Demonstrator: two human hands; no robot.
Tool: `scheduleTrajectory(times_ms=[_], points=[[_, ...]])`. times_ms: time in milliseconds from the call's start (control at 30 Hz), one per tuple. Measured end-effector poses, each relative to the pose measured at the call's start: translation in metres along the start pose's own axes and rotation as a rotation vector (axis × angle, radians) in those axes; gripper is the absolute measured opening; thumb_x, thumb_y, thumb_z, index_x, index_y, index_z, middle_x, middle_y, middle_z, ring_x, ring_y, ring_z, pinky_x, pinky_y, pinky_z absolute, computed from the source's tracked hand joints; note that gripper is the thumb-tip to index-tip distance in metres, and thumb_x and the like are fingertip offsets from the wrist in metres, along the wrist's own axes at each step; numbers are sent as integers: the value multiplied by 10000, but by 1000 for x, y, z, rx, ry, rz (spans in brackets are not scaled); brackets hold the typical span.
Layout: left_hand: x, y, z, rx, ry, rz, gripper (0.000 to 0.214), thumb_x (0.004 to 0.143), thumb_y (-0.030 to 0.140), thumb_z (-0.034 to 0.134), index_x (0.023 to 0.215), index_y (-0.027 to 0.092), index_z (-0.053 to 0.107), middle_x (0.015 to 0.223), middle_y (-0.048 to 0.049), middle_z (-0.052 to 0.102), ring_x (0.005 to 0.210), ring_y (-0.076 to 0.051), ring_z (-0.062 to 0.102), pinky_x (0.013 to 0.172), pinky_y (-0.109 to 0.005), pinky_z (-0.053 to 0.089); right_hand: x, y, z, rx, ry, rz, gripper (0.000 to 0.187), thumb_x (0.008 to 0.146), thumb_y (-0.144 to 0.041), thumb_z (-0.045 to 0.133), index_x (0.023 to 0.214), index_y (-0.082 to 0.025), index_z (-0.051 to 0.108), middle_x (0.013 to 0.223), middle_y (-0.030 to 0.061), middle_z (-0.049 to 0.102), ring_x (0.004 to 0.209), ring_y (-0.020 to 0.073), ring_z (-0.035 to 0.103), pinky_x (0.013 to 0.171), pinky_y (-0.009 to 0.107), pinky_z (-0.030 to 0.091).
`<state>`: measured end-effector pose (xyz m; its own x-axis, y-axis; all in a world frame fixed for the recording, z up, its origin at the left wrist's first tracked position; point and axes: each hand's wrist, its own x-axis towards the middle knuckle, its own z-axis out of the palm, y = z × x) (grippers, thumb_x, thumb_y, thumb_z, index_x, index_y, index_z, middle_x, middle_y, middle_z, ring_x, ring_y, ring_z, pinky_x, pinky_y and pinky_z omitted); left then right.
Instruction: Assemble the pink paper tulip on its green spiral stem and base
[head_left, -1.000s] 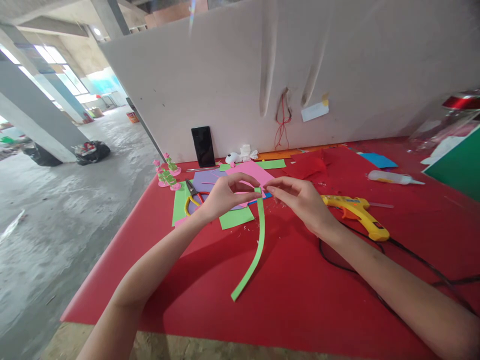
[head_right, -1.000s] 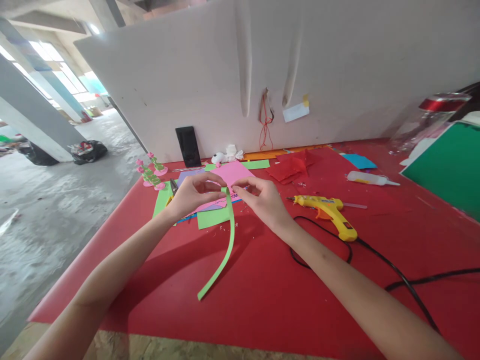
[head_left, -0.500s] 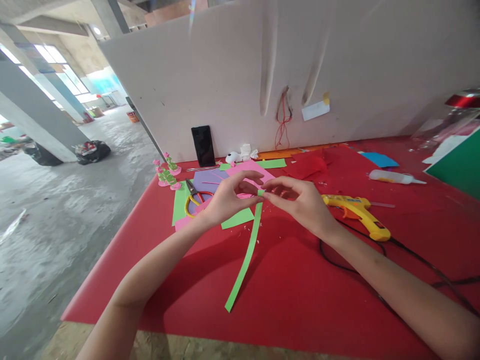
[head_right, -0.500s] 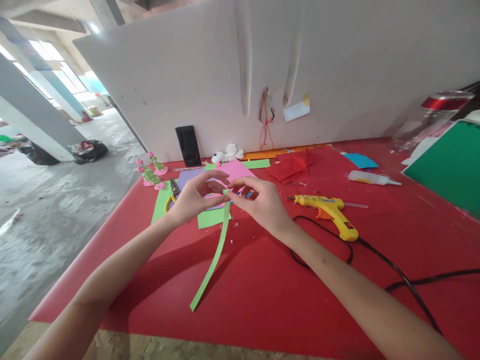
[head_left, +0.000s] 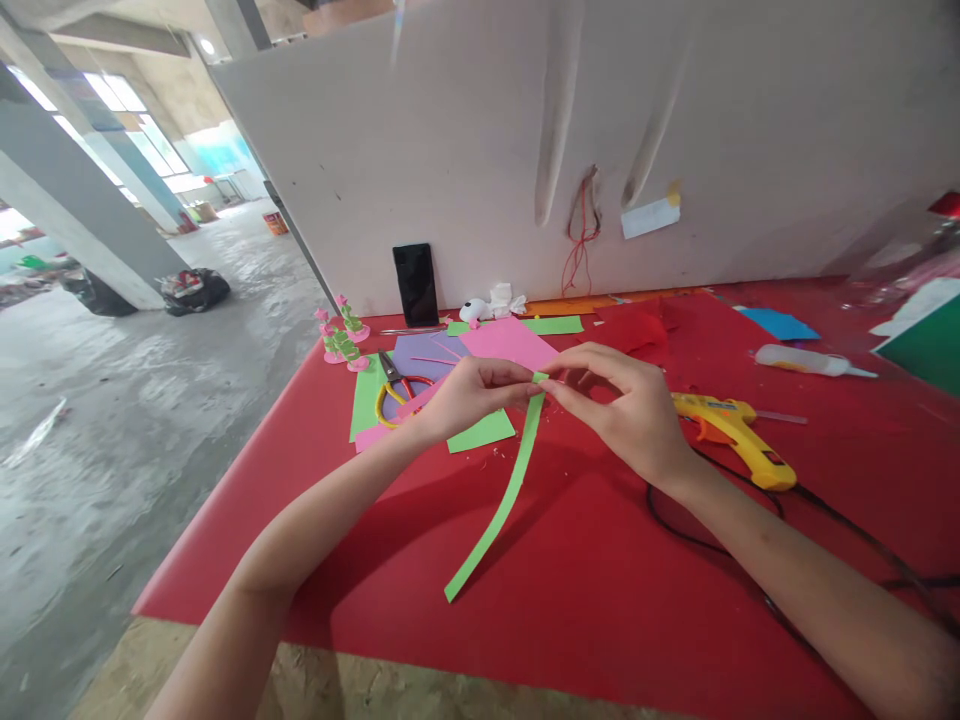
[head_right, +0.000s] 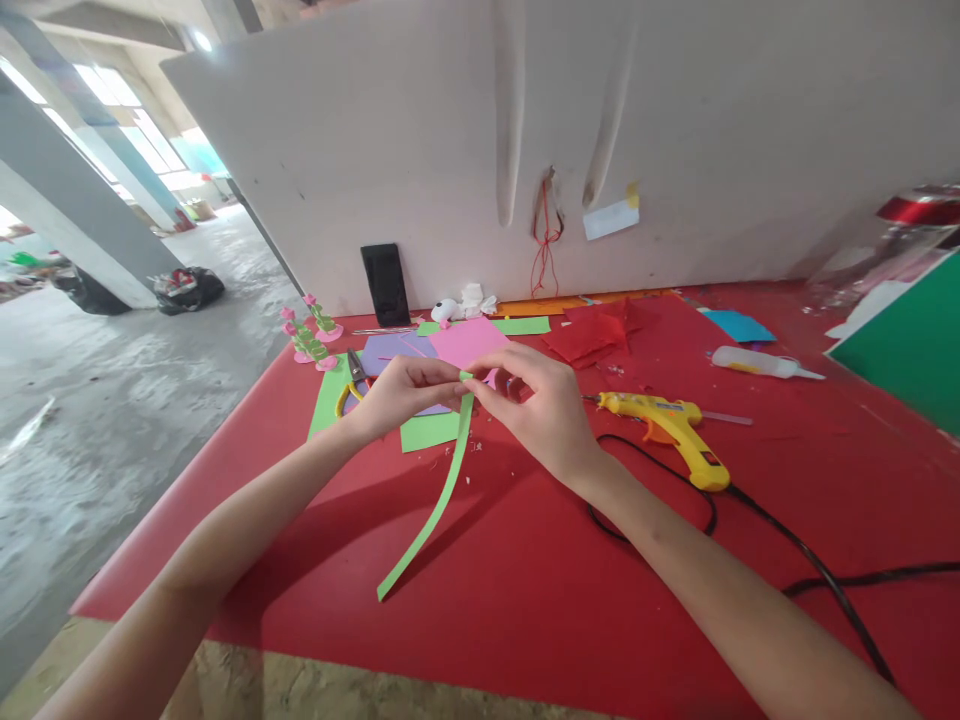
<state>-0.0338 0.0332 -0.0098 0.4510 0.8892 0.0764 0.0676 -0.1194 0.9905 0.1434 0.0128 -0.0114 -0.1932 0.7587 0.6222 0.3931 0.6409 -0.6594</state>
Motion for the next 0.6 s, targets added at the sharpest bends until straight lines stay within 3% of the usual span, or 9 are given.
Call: scheduleTrajectory(times_ms=[267,600], points=[[1,3,2,-130,26,-113,415,519,461,868,738,135,733,642,-2,694,607,-88,646,649,-214,546,-3,2,0,-192,37,-168,118,872,-265,572,820,-228,671,843,30,690,641,104,589,572,255,486],[2,0,0,-228,-17,-146,244,656,304,819,817,132,754,695,-19,720,661,-104,668,728,-263,540,-3,6,-2,-322,63,-288,169,906,-254,534,826,-244,684,871,39,717,759,136,661,657,278,514]])
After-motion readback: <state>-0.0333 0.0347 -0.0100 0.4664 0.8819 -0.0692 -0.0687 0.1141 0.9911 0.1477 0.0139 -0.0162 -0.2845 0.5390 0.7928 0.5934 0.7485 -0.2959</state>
